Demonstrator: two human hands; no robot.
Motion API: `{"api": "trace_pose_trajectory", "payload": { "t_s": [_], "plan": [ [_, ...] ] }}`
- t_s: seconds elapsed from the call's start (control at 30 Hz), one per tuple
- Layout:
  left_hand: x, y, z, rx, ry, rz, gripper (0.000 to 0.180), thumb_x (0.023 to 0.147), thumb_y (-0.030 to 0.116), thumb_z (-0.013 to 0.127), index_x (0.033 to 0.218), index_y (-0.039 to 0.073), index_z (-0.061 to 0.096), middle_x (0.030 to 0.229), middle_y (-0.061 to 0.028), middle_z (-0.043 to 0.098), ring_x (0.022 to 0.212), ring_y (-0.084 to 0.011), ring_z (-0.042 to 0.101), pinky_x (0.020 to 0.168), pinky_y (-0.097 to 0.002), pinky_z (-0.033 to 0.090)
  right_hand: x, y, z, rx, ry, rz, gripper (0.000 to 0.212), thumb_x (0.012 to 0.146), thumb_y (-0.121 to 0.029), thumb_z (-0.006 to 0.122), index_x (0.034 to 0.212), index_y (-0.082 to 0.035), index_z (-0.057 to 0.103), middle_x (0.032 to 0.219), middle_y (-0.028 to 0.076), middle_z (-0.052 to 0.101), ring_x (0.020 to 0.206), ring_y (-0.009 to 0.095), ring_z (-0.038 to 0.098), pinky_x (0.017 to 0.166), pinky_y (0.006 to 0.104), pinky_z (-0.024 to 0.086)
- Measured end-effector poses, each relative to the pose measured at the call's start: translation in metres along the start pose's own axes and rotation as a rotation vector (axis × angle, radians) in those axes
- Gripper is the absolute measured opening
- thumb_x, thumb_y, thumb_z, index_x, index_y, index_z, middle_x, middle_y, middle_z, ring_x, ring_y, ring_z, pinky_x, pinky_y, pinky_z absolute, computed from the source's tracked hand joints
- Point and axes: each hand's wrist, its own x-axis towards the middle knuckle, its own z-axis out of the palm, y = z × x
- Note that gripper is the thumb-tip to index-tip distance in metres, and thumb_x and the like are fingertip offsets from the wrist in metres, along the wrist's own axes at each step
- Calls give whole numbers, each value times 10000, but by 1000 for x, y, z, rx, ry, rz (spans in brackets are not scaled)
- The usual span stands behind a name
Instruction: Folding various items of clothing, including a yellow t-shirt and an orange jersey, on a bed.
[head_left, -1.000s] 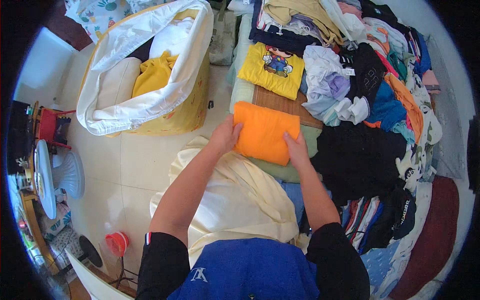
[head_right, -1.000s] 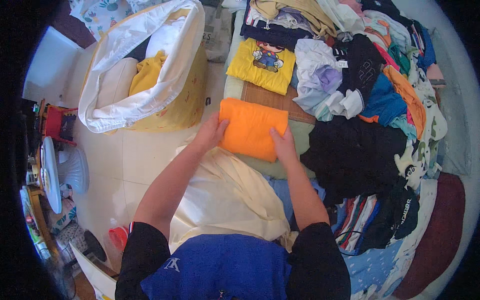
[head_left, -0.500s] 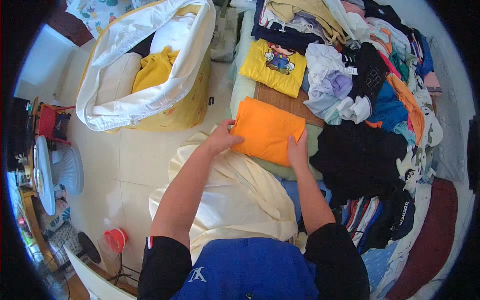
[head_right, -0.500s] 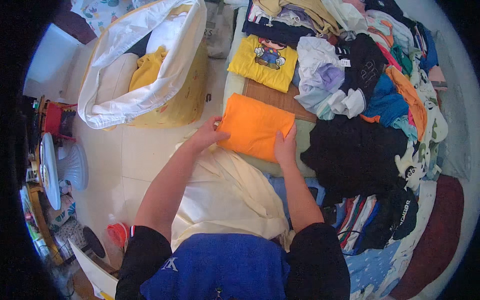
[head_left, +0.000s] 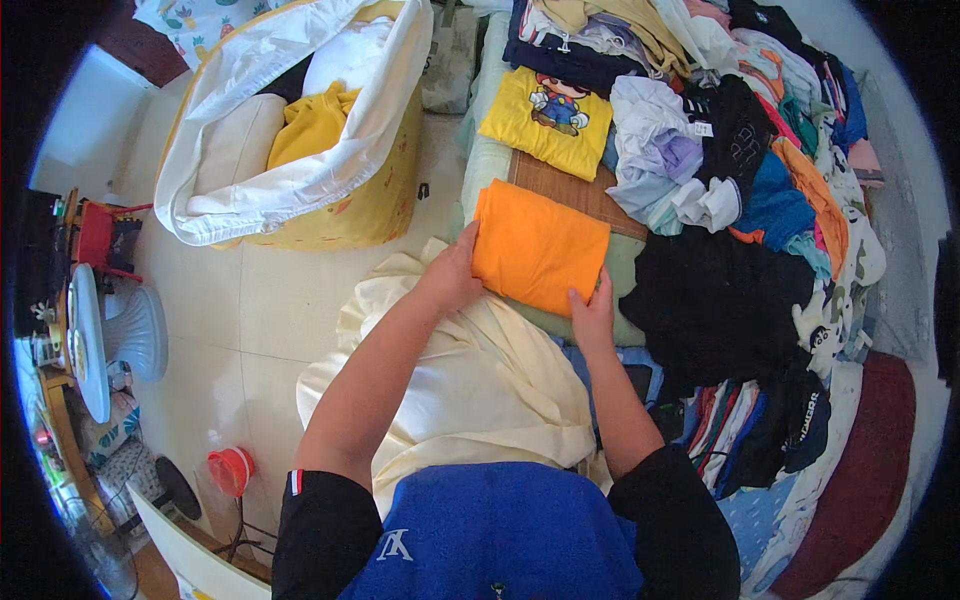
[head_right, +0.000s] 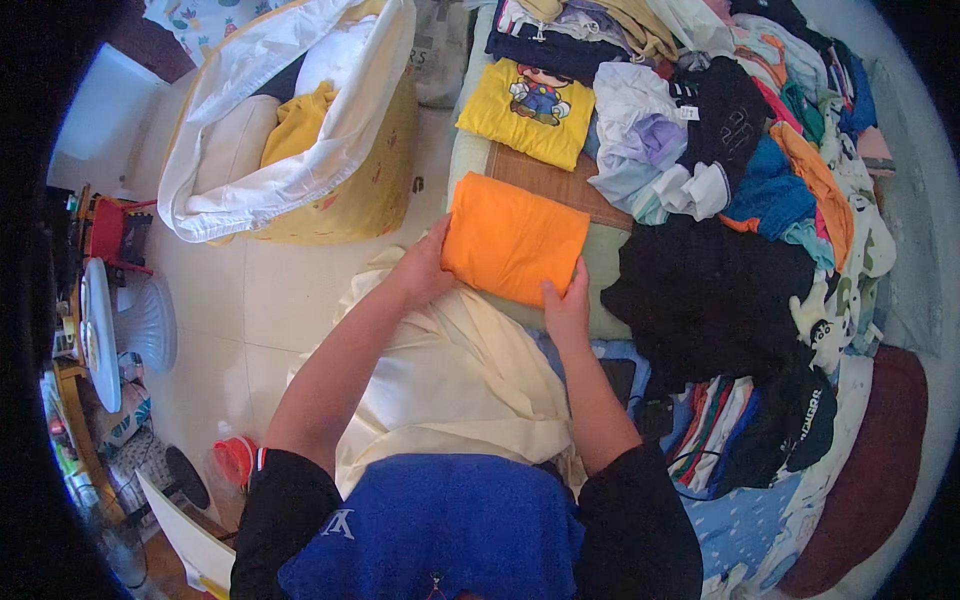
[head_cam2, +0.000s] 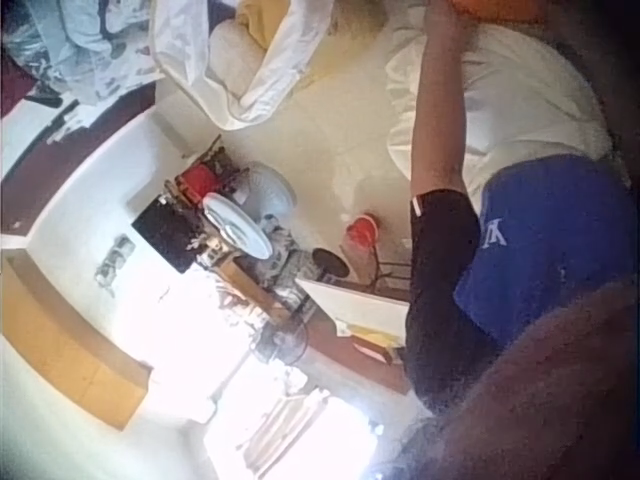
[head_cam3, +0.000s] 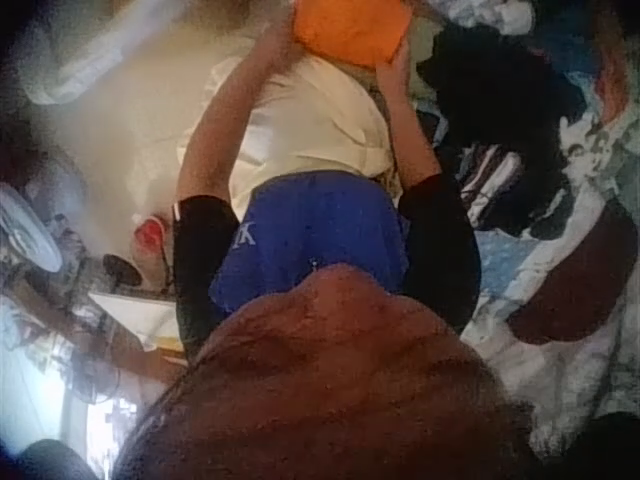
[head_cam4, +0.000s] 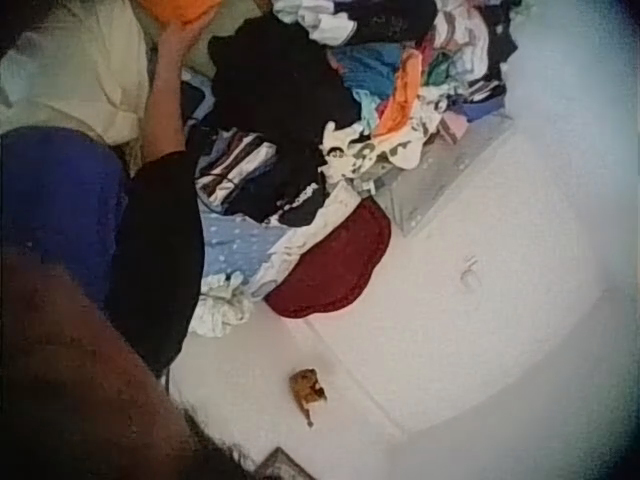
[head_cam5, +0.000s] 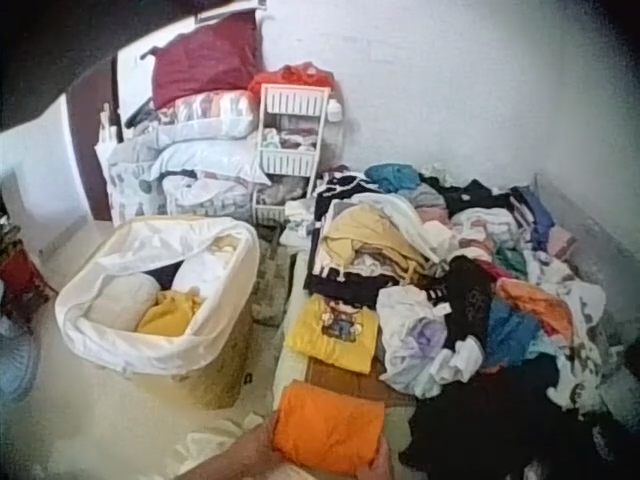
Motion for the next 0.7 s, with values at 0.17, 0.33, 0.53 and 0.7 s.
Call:
{"api": "trace_pose_trajectory", "payload": {
  "t_s": [0.17, 0.33, 0.53, 0.7],
  "plan": [
    [-5, -10, -1, 132, 42, 44, 712, 776, 60, 611, 1405, 98, 279, 1164, -244, 582, 1049, -400, 574, 892, -449, 475, 24, -11, -20, 251, -110, 118, 601, 883, 46, 516, 1421, -12, 256, 1327, 128, 483, 1206, 199, 483, 1018, 324, 378],
    [-9, -9, 1, 336, -18, 21, 695, 785, 70, 596, 1402, 95, 277, 1036, -216, 639, 954, -385, 617, 806, -475, 491, 24, -4, -41, -175, -317, 85, 546, 875, -59, 564, 1367, 3, 335, 1283, 147, 526, 1188, 248, 511, 998, 347, 398],
    [-22, -6, -14, 325, -250, -199, 763, 781, 119, 612, 1438, 79, 226, 1118, -211, 601, 1081, -348, 579, 902, -485, 454, 14, -55, -30, -466, -266, 255, 597, 843, -137, 610, 1363, 3, 354, 1322, 248, 477, 1233, 372, 466, 1006, 409, 392],
    [-19, 18, -1, 324, 213, -78, 705, 803, 242, 604, 1420, 64, 312, 1399, -205, 392, 1294, -384, 370, 1049, -545, 292, 36, -69, -22, -771, 52, -228, 644, 858, -223, 607, 1401, -15, 331, 1416, 257, 365, 1299, 412, 366, 1061, 470, 309]
  ]
}}
